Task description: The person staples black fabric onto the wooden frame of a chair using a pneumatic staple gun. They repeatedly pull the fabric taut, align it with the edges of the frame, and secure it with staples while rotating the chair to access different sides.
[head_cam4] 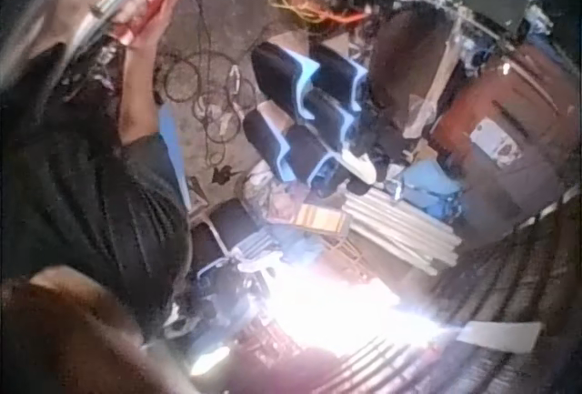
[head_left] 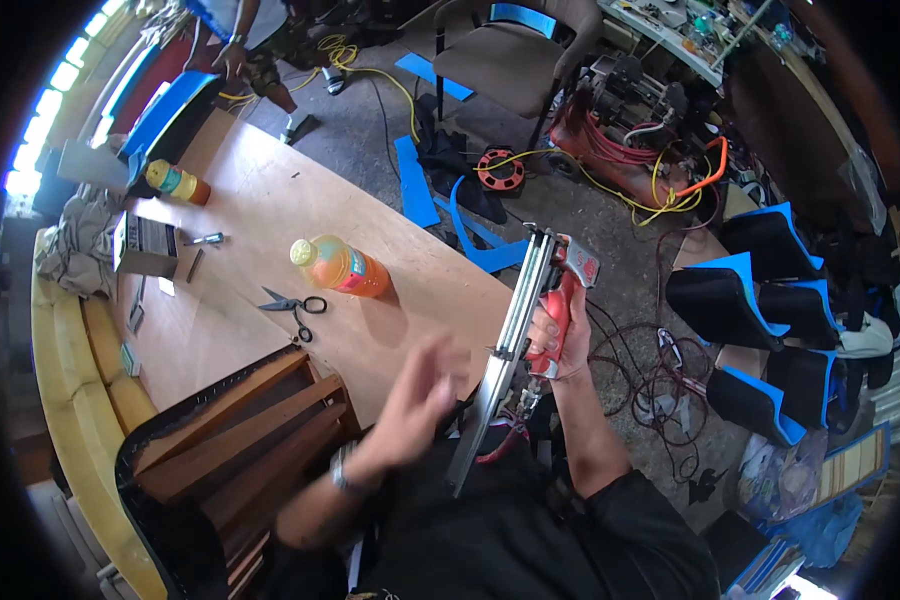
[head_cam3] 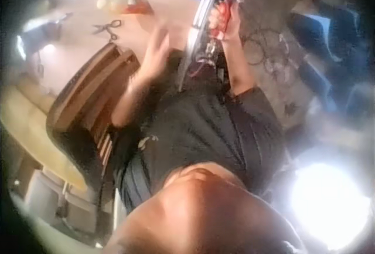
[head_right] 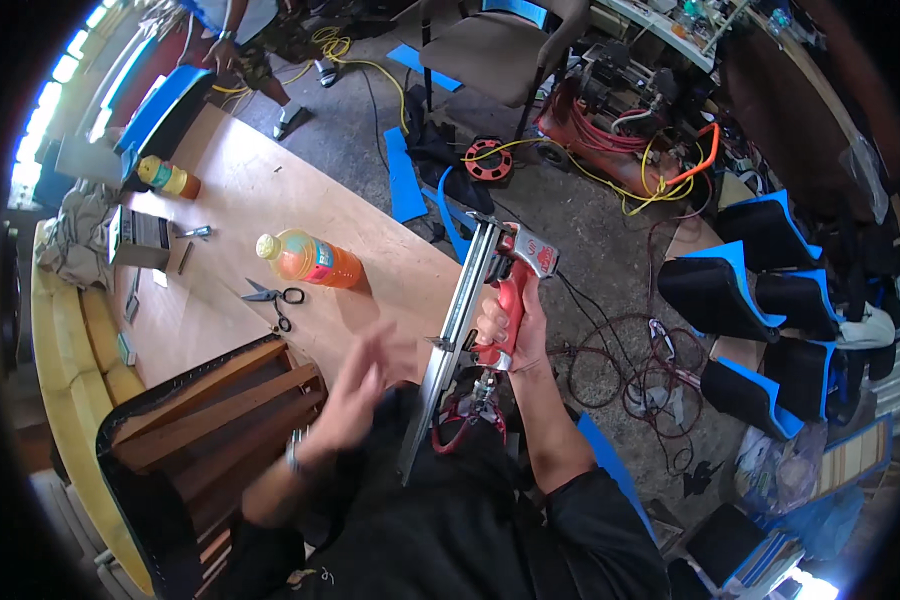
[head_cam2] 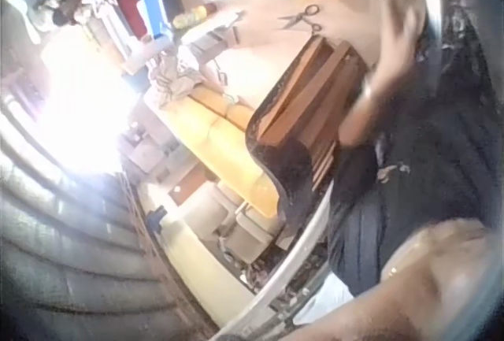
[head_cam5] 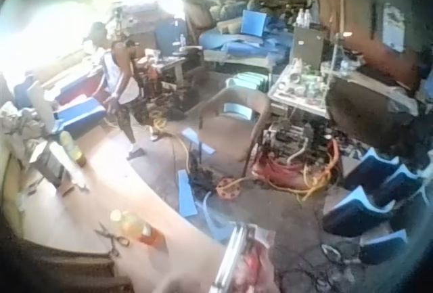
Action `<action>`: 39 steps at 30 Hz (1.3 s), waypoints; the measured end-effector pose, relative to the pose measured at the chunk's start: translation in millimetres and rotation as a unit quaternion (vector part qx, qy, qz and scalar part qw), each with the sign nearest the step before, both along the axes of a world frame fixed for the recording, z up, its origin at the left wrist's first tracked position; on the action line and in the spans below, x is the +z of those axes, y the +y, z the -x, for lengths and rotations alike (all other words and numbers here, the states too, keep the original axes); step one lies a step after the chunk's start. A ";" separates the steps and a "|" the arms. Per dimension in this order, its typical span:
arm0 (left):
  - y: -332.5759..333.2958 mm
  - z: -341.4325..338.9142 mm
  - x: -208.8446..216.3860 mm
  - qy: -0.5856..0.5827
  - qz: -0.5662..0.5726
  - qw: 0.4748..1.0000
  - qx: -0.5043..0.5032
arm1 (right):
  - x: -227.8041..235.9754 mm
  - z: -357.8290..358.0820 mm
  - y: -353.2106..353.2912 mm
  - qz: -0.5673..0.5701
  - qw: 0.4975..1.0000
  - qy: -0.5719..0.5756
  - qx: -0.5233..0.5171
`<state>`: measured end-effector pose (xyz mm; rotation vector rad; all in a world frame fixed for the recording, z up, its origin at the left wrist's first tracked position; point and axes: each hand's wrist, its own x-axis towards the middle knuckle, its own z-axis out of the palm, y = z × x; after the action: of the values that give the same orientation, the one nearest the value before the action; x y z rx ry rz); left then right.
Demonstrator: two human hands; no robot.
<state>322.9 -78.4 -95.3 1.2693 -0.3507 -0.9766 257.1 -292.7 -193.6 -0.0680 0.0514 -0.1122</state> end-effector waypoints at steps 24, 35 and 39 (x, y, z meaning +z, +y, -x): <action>-6.6 -9.8 1.6 0.100 0.014 0.981 0.165 | 59.3 -57.4 45.9 0.371 0.885 0.256 0.119; -2.2 -21.0 1.9 0.002 0.115 0.958 0.264 | 116.2 32.1 116.2 0.774 0.602 0.181 -0.078; -2.0 -21.4 4.6 -0.009 0.123 0.950 0.286 | 124.7 20.5 108.4 0.743 0.637 0.201 0.042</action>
<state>344.3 -80.4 -90.7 1.0614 -0.0975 -0.4113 236.7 -184.3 -68.9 -1.7917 0.4006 -0.0135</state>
